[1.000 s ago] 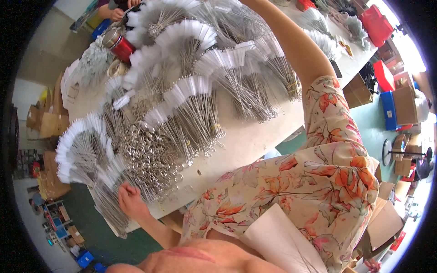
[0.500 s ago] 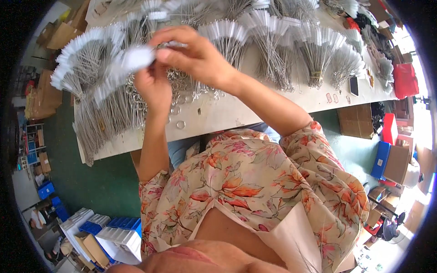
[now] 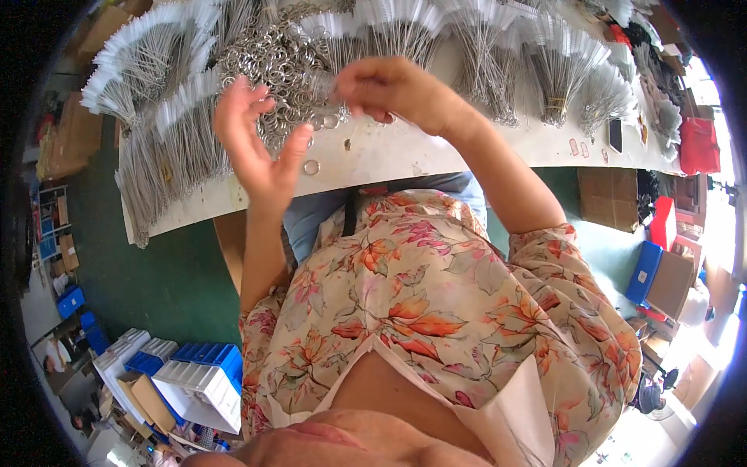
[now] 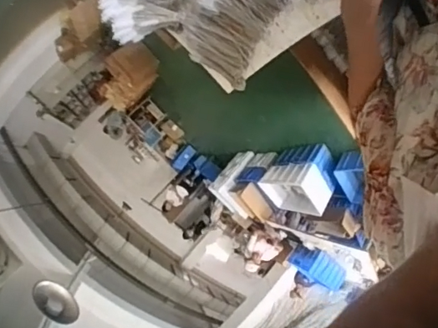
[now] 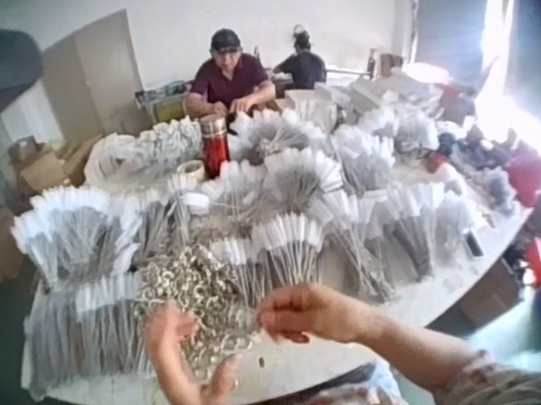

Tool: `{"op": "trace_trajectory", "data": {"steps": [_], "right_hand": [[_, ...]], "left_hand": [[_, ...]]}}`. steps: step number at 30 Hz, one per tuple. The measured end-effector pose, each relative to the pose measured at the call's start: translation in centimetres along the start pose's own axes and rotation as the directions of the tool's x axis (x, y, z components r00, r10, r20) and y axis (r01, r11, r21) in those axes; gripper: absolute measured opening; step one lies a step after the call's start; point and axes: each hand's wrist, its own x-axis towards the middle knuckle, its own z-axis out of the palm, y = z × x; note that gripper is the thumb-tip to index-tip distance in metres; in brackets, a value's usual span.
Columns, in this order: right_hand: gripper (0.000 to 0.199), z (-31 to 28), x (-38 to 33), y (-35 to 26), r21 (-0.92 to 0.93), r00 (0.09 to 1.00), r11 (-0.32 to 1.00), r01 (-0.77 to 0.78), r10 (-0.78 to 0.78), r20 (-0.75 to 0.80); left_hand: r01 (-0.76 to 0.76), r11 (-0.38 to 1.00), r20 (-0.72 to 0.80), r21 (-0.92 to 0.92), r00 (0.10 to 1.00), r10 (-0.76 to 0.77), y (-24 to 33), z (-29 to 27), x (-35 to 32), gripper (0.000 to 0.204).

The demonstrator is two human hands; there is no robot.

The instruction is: Assembling small brushes by attaching metal rings to the bases of the brush handles.

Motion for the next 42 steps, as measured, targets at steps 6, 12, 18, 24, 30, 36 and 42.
{"op": "trace_trajectory", "data": {"steps": [6,12,18,24,30,36,42], "right_hand": [[0.015,3.3,-1.0,0.8,-0.443,0.977,0.875,0.194,-0.134,0.164],[0.021,2.3,-2.5,0.8,0.014,0.877,0.950,-0.313,0.283,0.388],[0.016,-1.3,-4.7,3.0,-0.288,0.937,0.942,-0.173,0.248,0.247],[0.012,-1.4,-5.7,8.3,-0.999,0.989,-0.038,-0.024,0.147,-0.030],[0.014,-0.4,-3.7,4.8,-0.604,0.986,0.797,-0.006,-0.097,-0.138],[0.014,1.6,-0.1,1.1,-0.325,0.940,0.919,0.222,-0.290,-0.180],[0.018,3.3,0.8,0.5,-0.260,0.871,0.876,0.406,-0.457,-0.181]], "left_hand": [[0.544,0.660,0.475,-0.517,0.824,-0.308,2.2,0.8,-1.9,0.084],[0.212,0.945,0.388,-0.248,0.916,-0.104,2.0,-1.3,-1.6,0.017],[0.375,0.921,0.529,-0.107,0.806,-0.267,-1.3,-0.2,1.4,0.024],[-0.111,0.814,0.455,0.570,0.868,-0.200,-13.2,-1.2,3.2,0.018],[0.284,0.929,0.118,0.238,0.941,-0.318,-10.3,-0.5,2.6,0.006],[0.586,0.579,0.080,-0.566,0.739,-0.669,-2.9,1.1,1.6,0.016],[0.500,0.656,-0.015,-0.566,0.789,-0.614,0.1,2.1,1.4,0.011]]}}
